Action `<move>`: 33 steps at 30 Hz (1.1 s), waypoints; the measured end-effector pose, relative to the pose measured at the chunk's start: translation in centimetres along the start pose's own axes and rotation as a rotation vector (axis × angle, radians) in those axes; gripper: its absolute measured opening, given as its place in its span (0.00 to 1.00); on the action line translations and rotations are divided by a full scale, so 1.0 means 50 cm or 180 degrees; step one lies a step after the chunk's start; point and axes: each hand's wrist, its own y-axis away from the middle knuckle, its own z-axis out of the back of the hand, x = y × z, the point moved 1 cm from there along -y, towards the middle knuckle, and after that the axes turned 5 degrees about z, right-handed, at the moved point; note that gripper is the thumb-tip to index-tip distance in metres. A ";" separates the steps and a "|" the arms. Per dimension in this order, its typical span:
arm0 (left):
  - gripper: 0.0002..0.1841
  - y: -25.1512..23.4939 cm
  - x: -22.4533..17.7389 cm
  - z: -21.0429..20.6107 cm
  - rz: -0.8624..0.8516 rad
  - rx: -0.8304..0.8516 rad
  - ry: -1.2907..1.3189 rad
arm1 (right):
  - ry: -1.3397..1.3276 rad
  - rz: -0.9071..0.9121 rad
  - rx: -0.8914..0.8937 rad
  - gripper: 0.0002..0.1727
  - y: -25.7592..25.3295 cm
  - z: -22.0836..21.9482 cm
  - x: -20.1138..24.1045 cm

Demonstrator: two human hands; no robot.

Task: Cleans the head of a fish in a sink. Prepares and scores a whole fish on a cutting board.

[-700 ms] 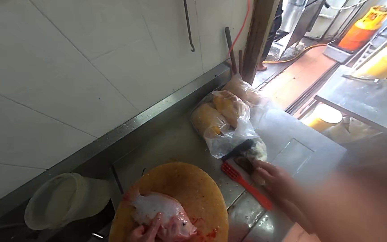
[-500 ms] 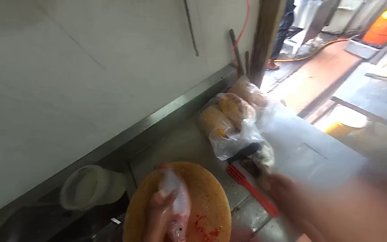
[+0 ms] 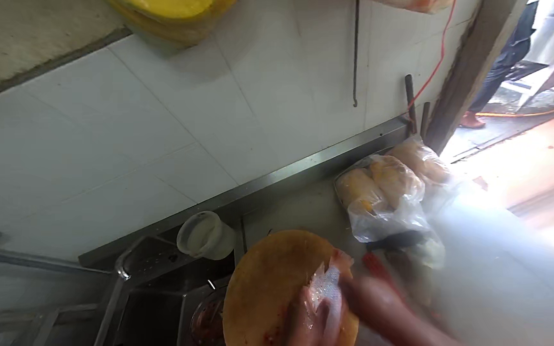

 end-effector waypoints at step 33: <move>0.09 0.074 0.058 -0.089 -0.2462 -0.2351 -0.1830 | -0.0275 -0.0299 -0.0161 0.20 0.088 -0.043 -0.049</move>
